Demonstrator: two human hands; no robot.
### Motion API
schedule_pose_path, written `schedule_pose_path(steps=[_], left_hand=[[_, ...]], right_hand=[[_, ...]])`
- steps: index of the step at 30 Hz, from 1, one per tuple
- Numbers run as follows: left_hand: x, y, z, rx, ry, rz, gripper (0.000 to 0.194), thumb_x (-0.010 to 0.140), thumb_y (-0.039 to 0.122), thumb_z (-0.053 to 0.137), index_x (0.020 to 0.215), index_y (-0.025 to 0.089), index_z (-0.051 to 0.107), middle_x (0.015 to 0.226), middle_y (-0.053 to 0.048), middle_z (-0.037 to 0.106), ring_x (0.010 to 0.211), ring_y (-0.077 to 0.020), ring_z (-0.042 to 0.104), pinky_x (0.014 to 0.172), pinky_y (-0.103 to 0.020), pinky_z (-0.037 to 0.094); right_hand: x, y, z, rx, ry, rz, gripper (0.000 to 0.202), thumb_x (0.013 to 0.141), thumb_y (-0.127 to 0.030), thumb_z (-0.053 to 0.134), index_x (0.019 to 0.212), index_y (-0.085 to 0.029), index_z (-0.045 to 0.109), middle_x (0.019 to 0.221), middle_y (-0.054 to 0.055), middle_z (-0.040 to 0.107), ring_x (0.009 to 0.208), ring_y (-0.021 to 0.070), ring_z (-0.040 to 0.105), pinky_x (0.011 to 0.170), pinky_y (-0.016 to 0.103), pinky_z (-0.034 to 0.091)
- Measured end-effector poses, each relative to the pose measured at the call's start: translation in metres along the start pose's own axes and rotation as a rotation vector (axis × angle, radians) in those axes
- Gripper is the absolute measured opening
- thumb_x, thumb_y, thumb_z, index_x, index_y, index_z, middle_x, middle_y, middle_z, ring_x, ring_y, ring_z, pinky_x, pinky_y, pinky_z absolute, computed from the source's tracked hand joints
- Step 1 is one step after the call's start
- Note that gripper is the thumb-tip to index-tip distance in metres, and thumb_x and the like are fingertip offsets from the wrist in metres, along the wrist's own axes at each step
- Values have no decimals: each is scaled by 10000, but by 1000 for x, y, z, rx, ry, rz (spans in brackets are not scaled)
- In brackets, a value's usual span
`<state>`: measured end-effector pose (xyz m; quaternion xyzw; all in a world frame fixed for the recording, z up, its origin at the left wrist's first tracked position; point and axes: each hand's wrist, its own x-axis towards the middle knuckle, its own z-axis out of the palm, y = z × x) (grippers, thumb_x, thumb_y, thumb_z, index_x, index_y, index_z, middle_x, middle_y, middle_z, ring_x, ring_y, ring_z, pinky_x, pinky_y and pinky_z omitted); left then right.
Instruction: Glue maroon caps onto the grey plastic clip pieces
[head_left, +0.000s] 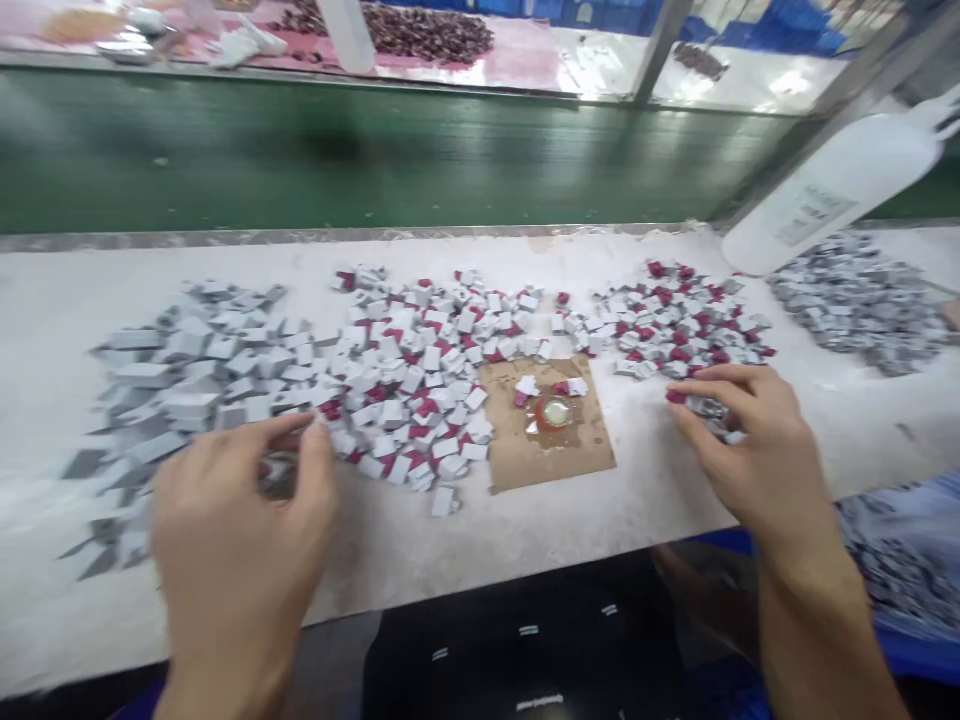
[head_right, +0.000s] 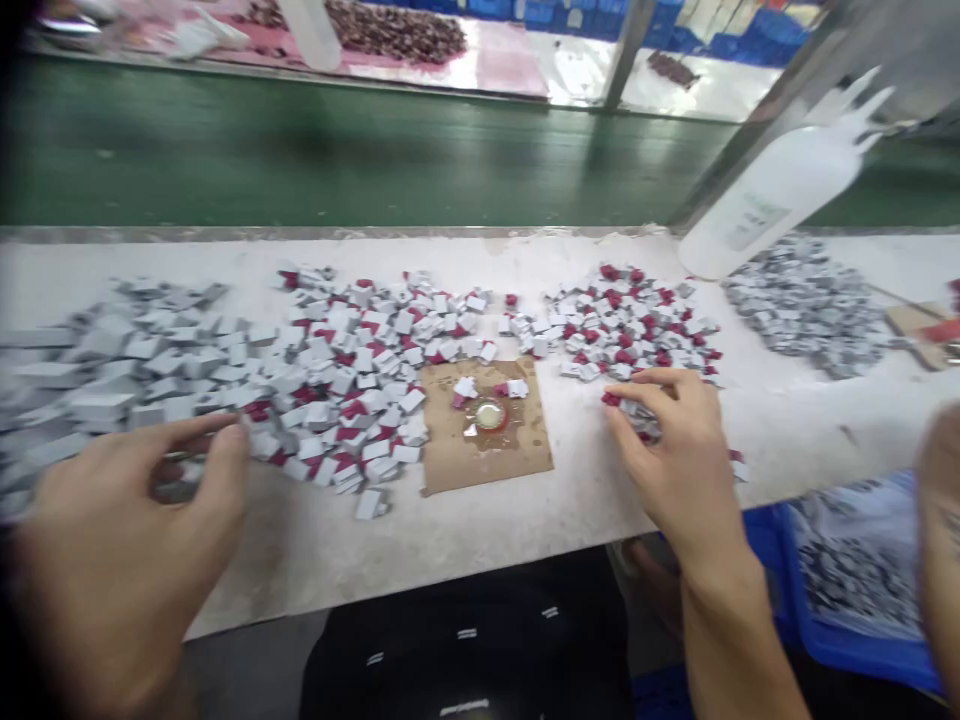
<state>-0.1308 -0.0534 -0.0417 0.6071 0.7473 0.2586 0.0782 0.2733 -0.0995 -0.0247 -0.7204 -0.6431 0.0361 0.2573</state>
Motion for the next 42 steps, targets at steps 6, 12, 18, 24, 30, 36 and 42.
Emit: schedule_pose_path(steps=[6, 12, 18, 24, 30, 36, 42], left_hand=[[-11, -1, -35, 129, 36, -102, 296, 1058, 350, 605, 1185, 208, 832, 1040, -111, 768, 1056, -340, 693, 1030, -505, 593], [-25, -27, -58, 280, 108, -83, 326, 1046, 386, 652, 1193, 177, 854, 1075, -161, 735, 1169, -436, 699, 1130, -628, 542], [-35, -44, -55, 305, -10, 46, 285, 1126, 448, 690, 1174, 239, 877, 1225, -189, 702, 1233, -451, 632, 1064, -583, 545], [-44, -22, -53, -162, -34, -225, 290, 1050, 537, 851, 1220, 302, 840, 1090, -51, 776, 985, -277, 719, 900, -407, 605], [-50, 7, -42, -940, -366, -485, 369, 988, 574, 970, 1193, 272, 918, 883, -24, 780, 820, -170, 755, 804, -250, 670], [-50, 18, -33, -1256, -518, -585, 206, 1027, 427, 961, 1161, 272, 934, 1100, -56, 854, 902, -157, 821, 806, -198, 690], [-60, 14, -22, -951, -431, -517, 386, 966, 503, 1010, 1246, 265, 890, 1024, -48, 861, 969, -213, 857, 925, -272, 728]], right_hand=[[-15, -23, 1, 202, -192, -32, 236, 1101, -553, 750, 1146, -332, 820, 972, 28, 803, 688, 238, 677, 675, 429, 494], [-23, -18, 18, 208, -220, 11, 355, 1067, -707, 783, 1130, -369, 872, 941, 49, 834, 629, 255, 724, 613, 469, 506], [-28, -24, 12, 189, -177, 95, 209, 1124, -537, 738, 1142, -410, 903, 1270, 74, 907, 1118, 306, 871, 889, 452, 654], [-32, -18, 16, 291, -171, 231, 326, 1005, -608, 862, 1225, -374, 913, 1178, 48, 902, 907, 262, 823, 890, 438, 672], [-30, -24, 11, 223, -167, 277, 295, 918, -570, 858, 1086, -338, 931, 1021, 15, 892, 926, 265, 854, 880, 383, 707], [-26, -40, 7, 384, -63, 332, 191, 930, -465, 912, 1056, -324, 940, 1063, 14, 914, 1033, 272, 894, 1013, 380, 731], [-19, -62, 11, 597, -65, 289, 128, 983, -312, 939, 1101, -360, 951, 1031, -18, 922, 917, 206, 892, 852, 297, 747]])
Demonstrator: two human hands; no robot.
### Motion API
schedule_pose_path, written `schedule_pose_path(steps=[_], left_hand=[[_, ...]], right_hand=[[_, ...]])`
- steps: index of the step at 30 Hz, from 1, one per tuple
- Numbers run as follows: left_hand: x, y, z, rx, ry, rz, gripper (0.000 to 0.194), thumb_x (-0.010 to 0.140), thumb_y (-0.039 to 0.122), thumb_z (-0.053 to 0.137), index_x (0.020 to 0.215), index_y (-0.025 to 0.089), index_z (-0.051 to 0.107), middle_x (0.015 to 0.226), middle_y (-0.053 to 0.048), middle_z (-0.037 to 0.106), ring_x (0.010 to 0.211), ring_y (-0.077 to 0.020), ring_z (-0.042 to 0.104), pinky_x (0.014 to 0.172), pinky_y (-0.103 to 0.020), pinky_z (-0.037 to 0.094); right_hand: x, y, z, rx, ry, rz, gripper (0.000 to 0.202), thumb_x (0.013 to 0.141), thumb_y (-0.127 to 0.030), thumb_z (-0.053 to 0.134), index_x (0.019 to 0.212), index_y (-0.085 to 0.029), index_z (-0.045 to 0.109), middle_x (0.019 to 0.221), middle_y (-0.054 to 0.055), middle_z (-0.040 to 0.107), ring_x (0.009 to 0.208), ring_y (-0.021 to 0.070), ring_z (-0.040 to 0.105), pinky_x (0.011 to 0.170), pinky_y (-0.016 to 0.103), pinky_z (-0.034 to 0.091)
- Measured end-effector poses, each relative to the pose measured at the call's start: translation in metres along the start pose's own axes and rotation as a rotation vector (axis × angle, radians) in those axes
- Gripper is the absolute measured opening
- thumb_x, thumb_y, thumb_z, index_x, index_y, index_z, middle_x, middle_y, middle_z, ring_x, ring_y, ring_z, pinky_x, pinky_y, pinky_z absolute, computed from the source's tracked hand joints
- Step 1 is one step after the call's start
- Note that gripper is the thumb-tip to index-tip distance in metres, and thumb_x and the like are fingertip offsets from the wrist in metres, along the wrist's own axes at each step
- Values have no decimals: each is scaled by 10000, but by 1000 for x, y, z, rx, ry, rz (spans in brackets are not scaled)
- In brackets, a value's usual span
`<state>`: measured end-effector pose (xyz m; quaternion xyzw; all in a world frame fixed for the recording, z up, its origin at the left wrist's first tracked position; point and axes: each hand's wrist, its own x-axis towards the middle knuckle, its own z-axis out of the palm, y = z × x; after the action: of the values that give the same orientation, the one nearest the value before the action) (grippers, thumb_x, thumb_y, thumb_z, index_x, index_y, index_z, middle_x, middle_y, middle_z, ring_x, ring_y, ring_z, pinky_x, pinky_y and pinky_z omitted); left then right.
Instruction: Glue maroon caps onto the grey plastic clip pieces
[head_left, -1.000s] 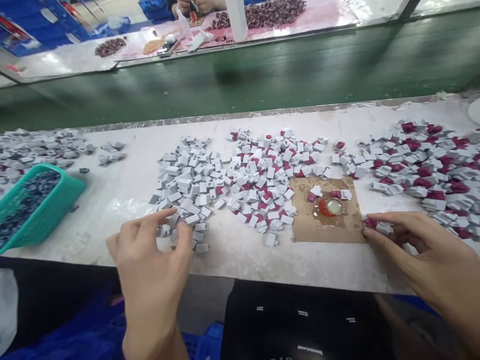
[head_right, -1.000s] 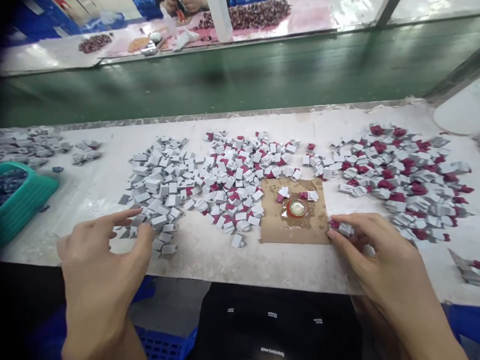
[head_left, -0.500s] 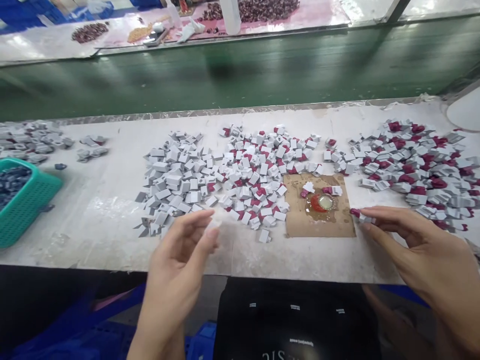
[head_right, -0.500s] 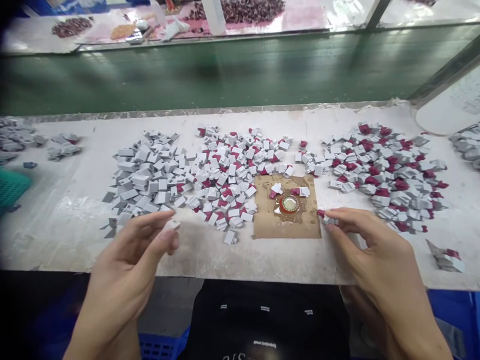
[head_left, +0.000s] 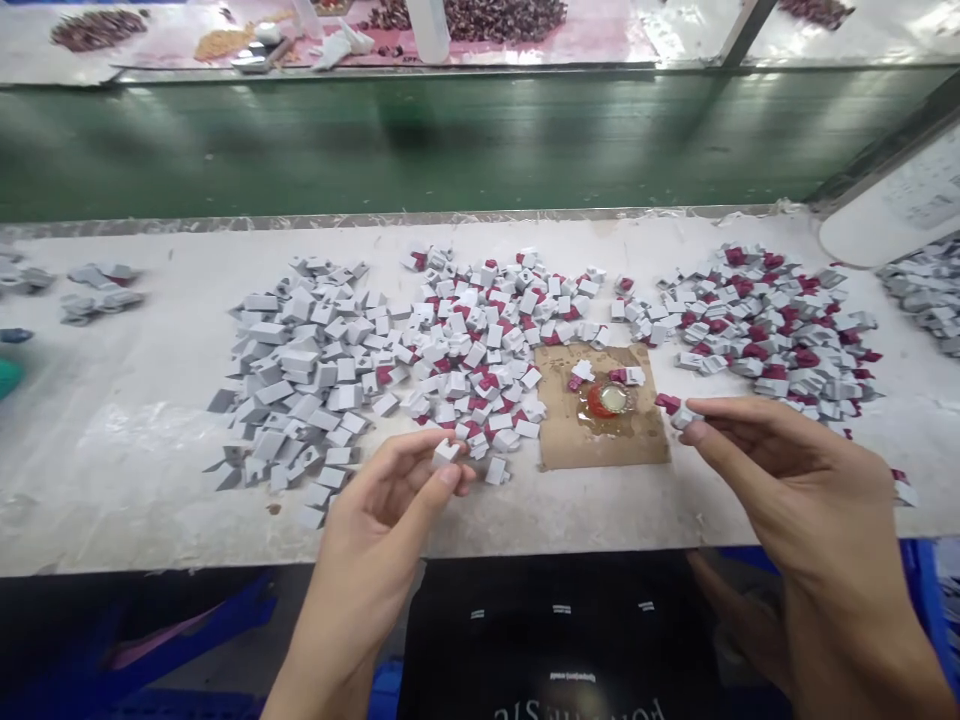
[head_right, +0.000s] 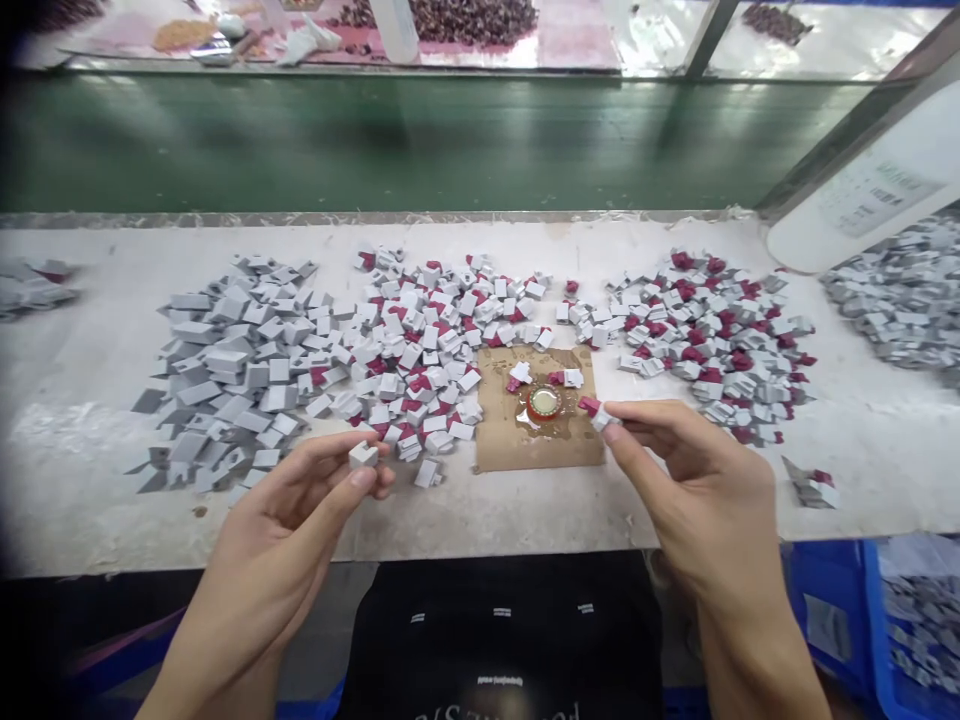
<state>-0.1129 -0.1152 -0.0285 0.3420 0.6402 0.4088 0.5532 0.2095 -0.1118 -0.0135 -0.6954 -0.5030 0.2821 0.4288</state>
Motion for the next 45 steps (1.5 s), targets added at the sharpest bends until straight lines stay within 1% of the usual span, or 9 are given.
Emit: schedule_pose_path(steps=[4, 10, 14, 20, 25, 32, 39, 42, 45], left_hand=[[-1, -7, 3, 175, 15, 101, 355, 1064, 568, 884, 1259, 273, 871, 1011, -60, 870, 937, -242, 853, 911, -333, 741], [-4, 2, 12, 302, -37, 290, 151, 1123, 408, 811, 1233, 345, 894, 1143, -29, 809, 988, -188, 790, 888, -246, 688], [-2, 8, 23, 236, -97, 262, 126, 1112, 345, 812, 1219, 360, 876, 977, 5, 822, 872, -159, 804, 805, -201, 683], [7, 17, 46, 132, -160, 245, 105, 1031, 278, 889, 1116, 339, 898, 968, 24, 846, 877, -144, 832, 831, -178, 701], [15, 25, 72, -9, -282, 181, 132, 1053, 280, 883, 1178, 319, 897, 995, 16, 890, 887, -144, 859, 830, -182, 717], [20, 28, 101, -215, -413, 94, 138, 1061, 338, 910, 1177, 262, 902, 1141, -62, 915, 1083, -249, 903, 988, -330, 763], [21, 27, 103, -200, -444, 69, 119, 1069, 323, 897, 1170, 261, 885, 1142, -57, 905, 1120, -263, 898, 1018, -358, 766], [20, 27, 100, -142, -453, 141, 69, 1078, 275, 882, 1147, 280, 891, 1146, -32, 893, 1087, -232, 890, 1019, -333, 752], [18, 28, 95, -62, -455, 218, 85, 1074, 240, 873, 1135, 295, 894, 1142, -23, 878, 1074, -220, 870, 975, -306, 733]], right_hand=[[1, -7, 10, 6, -91, -92, 151, 1058, -251, 879, 1118, -373, 945, 1101, -27, 926, 1008, 191, 888, 939, 295, 736], [10, -10, 20, -107, -142, -183, 178, 1112, -222, 802, 1177, -331, 926, 1144, -11, 920, 1049, 200, 866, 946, 337, 713], [15, -15, 20, -141, -157, -220, 171, 1108, -208, 795, 1172, -307, 919, 1107, -2, 911, 1017, 203, 854, 890, 343, 692], [15, -17, 19, -104, -163, -185, 186, 1099, -201, 817, 1165, -333, 931, 1109, -18, 910, 1024, 189, 851, 893, 315, 687], [8, -18, 20, 161, -137, -46, 248, 1111, -241, 857, 1247, -428, 949, 1242, -36, 923, 1136, 182, 877, 969, 276, 716], [-2, -16, 26, 472, -274, 98, 220, 1123, -285, 860, 1259, -434, 948, 1253, -4, 924, 1173, 232, 896, 1048, 369, 757], [-1, -18, 25, 416, -270, 72, 237, 1115, -248, 853, 1244, -414, 962, 1174, 16, 912, 1089, 218, 877, 946, 329, 746], [1, -24, 21, 349, -303, 29, 256, 1100, -202, 848, 1225, -390, 969, 1110, 17, 904, 1028, 198, 846, 884, 298, 719], [2, -27, 18, 393, -358, -5, 283, 1088, -169, 842, 1231, -381, 965, 1113, 13, 904, 1049, 191, 844, 928, 302, 714]])
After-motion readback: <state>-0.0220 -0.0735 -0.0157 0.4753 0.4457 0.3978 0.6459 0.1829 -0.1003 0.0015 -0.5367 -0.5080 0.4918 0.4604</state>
